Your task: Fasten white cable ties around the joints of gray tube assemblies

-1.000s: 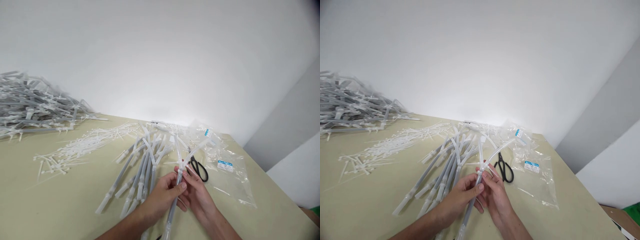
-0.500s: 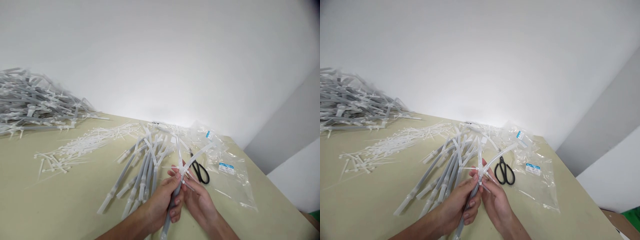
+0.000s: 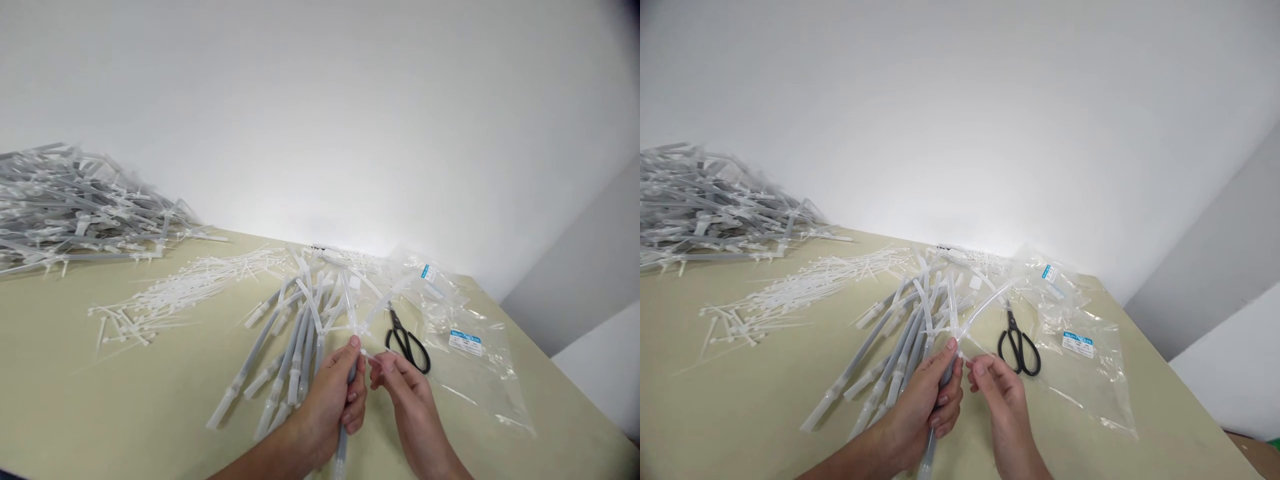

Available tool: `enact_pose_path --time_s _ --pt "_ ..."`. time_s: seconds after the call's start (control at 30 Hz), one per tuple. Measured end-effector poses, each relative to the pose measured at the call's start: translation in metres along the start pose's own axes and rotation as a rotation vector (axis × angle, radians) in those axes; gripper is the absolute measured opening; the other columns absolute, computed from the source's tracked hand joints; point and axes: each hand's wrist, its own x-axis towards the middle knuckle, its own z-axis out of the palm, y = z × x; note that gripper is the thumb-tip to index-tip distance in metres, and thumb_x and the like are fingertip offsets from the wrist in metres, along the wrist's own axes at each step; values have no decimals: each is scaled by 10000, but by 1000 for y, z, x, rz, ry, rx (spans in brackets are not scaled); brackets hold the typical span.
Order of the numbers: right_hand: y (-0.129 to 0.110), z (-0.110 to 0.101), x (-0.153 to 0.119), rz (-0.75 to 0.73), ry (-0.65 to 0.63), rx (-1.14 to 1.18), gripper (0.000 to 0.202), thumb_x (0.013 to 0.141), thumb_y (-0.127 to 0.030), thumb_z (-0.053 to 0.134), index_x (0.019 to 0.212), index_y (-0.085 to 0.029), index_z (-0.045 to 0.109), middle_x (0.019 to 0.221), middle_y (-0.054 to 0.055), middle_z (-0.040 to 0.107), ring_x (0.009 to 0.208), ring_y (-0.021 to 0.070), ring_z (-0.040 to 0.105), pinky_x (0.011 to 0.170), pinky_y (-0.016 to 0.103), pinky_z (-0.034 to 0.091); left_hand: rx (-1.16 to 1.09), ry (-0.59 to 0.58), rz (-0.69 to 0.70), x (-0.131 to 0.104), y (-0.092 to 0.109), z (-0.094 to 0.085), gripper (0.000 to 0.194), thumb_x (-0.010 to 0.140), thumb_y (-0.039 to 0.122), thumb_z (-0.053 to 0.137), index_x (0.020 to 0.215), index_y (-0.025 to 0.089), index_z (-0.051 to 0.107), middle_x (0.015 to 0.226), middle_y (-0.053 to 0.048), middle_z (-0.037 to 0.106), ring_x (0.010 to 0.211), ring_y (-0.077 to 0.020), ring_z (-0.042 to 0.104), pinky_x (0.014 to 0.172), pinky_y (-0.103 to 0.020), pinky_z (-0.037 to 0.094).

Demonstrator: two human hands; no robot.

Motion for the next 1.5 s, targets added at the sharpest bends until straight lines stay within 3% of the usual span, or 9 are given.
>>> enact_pose_path --time_s 0.27,0.47,0.67,0.73,0.87,0.97,1.07,1.3,1.5 --pt "0 -1 3 111 105 51 199 716 -387 718 714 -189 698 558 -19 492 554 125 394 539 259 327 -45 -26 -63 1 -2 0 507 815 662 370 615 198 410 378 98 271 266 -44 175 293 -188 161" --pt "0 -1 7 263 118 188 241 658 -380 759 606 -163 665 475 -46 412 463 92 309 453 242 264 -89 -67 -1 4 -4 -4 331 862 555 398 920 245 500 418 105 330 268 -61 175 288 -188 186" --pt "-5 5 -5 60 242 -39 247 674 -389 741 643 -154 672 479 -63 379 477 83 267 454 238 235 64 178 165 12 -16 -1 335 815 538 508 908 216 517 420 108 297 301 -55 177 291 -178 179" --pt "-7 6 -8 -8 235 -112 247 693 -388 726 637 -155 667 486 -58 388 488 87 281 464 242 243 76 198 191 13 -18 0 338 795 535 543 889 212 519 425 108 301 310 -54 185 296 -177 186" --pt "-4 3 -4 37 233 -67 244 693 -385 725 639 -157 653 481 -70 329 481 79 241 448 238 207 -46 88 105 12 -15 -2 348 811 553 500 764 208 513 397 103 304 285 -56 166 304 -192 170" --pt "2 0 4 138 247 27 249 678 -391 735 684 -153 662 469 -82 297 468 72 189 427 236 155 -120 -68 -79 12 -11 -7 558 838 625 361 487 191 356 324 83 212 268 -51 143 319 -204 141" --pt "8 -2 10 186 251 64 249 671 -381 743 686 -145 667 457 -85 300 462 70 181 421 235 147 -151 -177 -167 14 -10 -11 637 849 655 263 407 197 246 288 73 139 261 -47 128 335 -210 112" --pt "9 -5 11 212 185 115 238 694 -366 743 662 -147 656 452 -88 293 444 62 197 410 220 177 -136 -203 -164 16 -9 -13 648 859 645 219 393 199 282 269 65 161 249 -55 133 335 -216 120" --pt "2 -1 6 271 -30 323 250 775 -369 676 894 -149 681 444 -98 288 411 54 171 385 208 154 -79 -173 -70 8 -7 -9 596 865 601 280 429 197 322 321 73 187 280 -57 148 341 -217 158"
